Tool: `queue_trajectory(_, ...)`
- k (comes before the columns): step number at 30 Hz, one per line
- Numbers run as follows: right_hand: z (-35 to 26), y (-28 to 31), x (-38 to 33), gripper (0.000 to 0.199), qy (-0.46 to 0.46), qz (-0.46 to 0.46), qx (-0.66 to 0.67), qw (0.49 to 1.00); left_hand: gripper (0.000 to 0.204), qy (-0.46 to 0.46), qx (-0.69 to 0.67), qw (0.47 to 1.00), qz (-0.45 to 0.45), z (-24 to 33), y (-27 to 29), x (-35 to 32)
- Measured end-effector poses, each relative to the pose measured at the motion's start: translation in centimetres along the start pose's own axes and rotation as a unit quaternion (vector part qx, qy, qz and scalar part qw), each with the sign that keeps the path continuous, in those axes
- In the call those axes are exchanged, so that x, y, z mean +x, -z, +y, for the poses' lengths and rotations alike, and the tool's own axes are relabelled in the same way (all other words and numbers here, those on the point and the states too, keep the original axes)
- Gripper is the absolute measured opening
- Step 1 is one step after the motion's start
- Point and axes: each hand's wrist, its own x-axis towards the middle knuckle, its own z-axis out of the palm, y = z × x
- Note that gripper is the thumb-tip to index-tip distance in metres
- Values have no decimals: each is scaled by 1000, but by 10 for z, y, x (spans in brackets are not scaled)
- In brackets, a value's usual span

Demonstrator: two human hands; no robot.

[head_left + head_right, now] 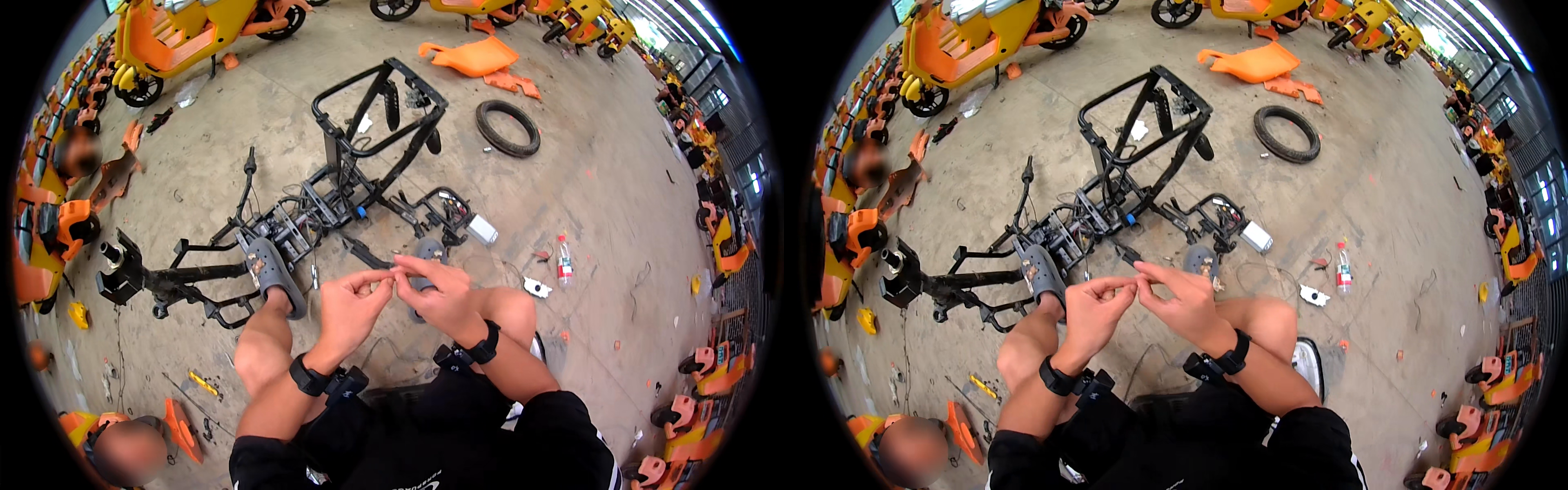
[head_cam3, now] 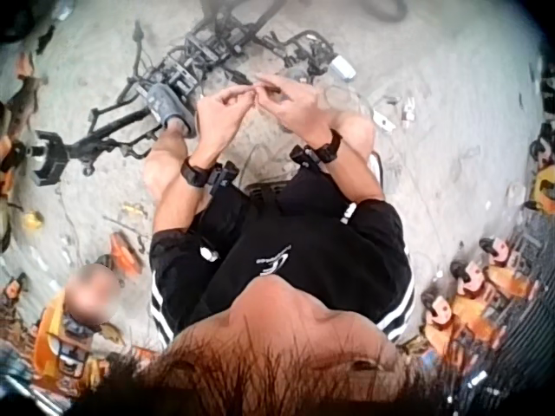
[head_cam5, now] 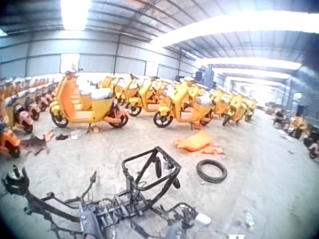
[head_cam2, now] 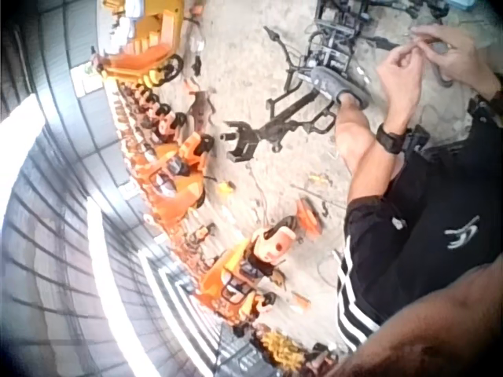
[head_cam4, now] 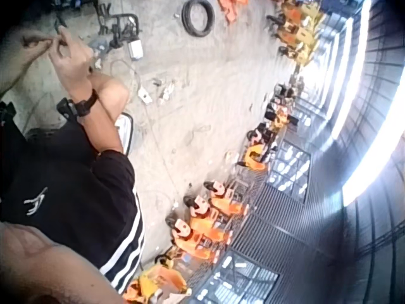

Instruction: The person manipulates small electronic wires and connectors while sitting in a large warehouse environment with several vehicle frames.

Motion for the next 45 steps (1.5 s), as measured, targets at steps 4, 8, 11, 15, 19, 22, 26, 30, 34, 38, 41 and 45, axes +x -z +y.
queue_trajectory(4,0,0,-6,29,-95,3,57,994,17,-16,-23,1000,-8,-2,-1,-1)
queue_trajectory(8,-2,-1,-8,25,-201,10,182,963,16,-37,-48,998,-8,2,0,-4)
queue_trajectory(11,1,1,-8,23,-210,4,207,956,15,-44,-44,998,-5,2,0,-2)
queue_trajectory(15,-3,11,3,18,-127,-46,106,985,14,-64,-12,998,11,4,0,-3)
queue_trajectory(19,1,14,3,14,-80,-55,75,992,13,-186,103,976,44,2,1,-2)
queue_trajectory(22,-1,14,4,13,-80,-63,79,992,14,-246,132,958,60,-3,-1,-1)
queue_trajectory(26,0,13,3,12,-78,-66,79,992,16,-285,177,940,57,-2,-1,-1)
queue_trajectory(30,-2,14,5,11,-97,-78,71,990,13,-310,179,932,57,-6,-3,2)
queue_trajectory(34,-1,13,2,13,-184,-86,118,972,13,-320,186,927,52,-9,-5,4)
queue_trajectory(38,2,6,-3,13,-250,-84,151,953,14,-325,201,923,49,-11,-4,4)
queue_trajectory(41,0,8,0,12,-236,-79,124,961,16,-306,214,927,29,-9,-3,2)
queue_trajectory(45,6,10,-4,10,-216,-69,119,967,15,-310,192,931,18,-7,-4,3)
